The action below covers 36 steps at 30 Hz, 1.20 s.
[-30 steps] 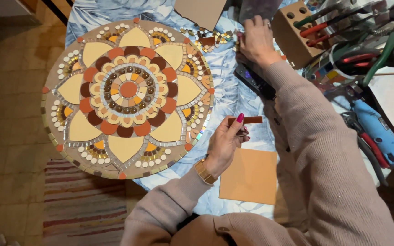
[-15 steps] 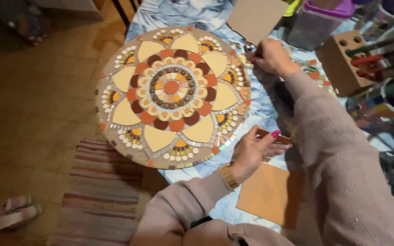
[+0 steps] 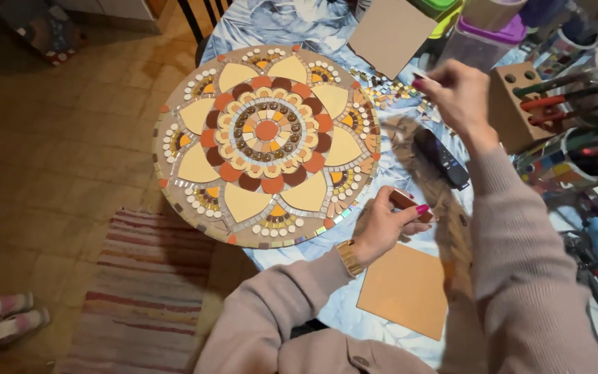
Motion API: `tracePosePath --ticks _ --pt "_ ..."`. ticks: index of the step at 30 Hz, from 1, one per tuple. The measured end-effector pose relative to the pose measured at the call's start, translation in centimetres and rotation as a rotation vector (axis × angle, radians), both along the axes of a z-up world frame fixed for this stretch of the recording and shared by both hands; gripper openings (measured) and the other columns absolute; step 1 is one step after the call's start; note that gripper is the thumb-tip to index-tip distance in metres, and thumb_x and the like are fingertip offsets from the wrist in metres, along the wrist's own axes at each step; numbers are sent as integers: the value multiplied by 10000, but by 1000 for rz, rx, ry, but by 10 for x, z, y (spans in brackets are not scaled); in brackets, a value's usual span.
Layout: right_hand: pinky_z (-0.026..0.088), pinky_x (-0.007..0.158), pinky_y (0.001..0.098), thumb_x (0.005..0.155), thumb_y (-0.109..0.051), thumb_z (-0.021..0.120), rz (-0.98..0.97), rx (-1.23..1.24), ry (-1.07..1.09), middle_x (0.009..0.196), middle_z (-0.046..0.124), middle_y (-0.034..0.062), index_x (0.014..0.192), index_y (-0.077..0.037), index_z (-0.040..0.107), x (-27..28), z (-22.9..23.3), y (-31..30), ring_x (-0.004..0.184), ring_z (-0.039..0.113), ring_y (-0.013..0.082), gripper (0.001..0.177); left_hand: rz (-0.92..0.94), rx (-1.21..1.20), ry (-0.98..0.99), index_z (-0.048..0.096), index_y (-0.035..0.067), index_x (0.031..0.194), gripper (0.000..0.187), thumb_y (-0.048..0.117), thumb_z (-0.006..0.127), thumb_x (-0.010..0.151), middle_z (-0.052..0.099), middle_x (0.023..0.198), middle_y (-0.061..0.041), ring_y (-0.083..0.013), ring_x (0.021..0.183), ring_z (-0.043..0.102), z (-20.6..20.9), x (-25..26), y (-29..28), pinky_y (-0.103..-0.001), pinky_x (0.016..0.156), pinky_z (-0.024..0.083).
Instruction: Cutting ceramic tiles into smaller pieces using a tile nipper tool for a mosaic art project.
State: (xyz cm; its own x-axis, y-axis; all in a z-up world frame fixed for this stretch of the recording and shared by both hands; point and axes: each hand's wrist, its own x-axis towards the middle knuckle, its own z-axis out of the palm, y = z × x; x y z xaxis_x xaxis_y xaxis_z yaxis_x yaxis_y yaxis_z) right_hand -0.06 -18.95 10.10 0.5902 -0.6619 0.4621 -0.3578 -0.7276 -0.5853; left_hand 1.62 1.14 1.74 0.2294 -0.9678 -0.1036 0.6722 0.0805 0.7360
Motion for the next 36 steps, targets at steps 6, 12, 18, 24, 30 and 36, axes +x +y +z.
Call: tracePosePath --ticks 6,12,18,24,30,36 --pt "487 489 172 830 -36 614 -11 543 -364 766 579 98 906 25 508 -65 11 75 576 568 132 144 85 -80 -93 312 -48 1043 416 53 594 754 491 804 -122 -170 584 587 -11 -5 -9 -173 463 478" --pt "416 588 130 806 -61 585 -64 700 -328 776 589 27 933 -26 579 -103 3 110 675 560 67 132 76 -16 -233 310 -34 1141 482 102 571 759 533 862 -167 -169 624 581 -9 0 -7 -187 494 479" --pt "451 590 193 760 33 553 53 765 -284 781 587 97 918 2 492 -101 -3 106 668 574 140 172 60 -111 -193 513 -3 1022 208 70 522 827 600 805 -108 -138 668 606 -9 3 -7 -163 527 483" --pt "462 583 209 741 65 552 78 779 -203 778 581 94 1059 2 518 -101 -6 97 673 567 141 326 73 -61 -166 336 -60 1088 355 29 519 797 486 890 -156 -208 674 604 -12 3 -11 -211 579 527" --pt "446 569 189 768 -19 599 -15 735 -140 758 584 56 908 -16 601 -102 4 103 639 525 99 140 59 -112 -170 456 -15 1039 251 77 532 818 557 753 -69 -90 601 530 -11 -2 -8 -182 548 454" --pt "432 552 175 756 -8 602 4 774 -171 710 556 46 900 -8 592 -105 3 103 608 513 89 145 -2 -62 -223 402 4 1171 331 67 457 850 579 842 -98 -110 639 560 -21 1 -13 -185 515 460"
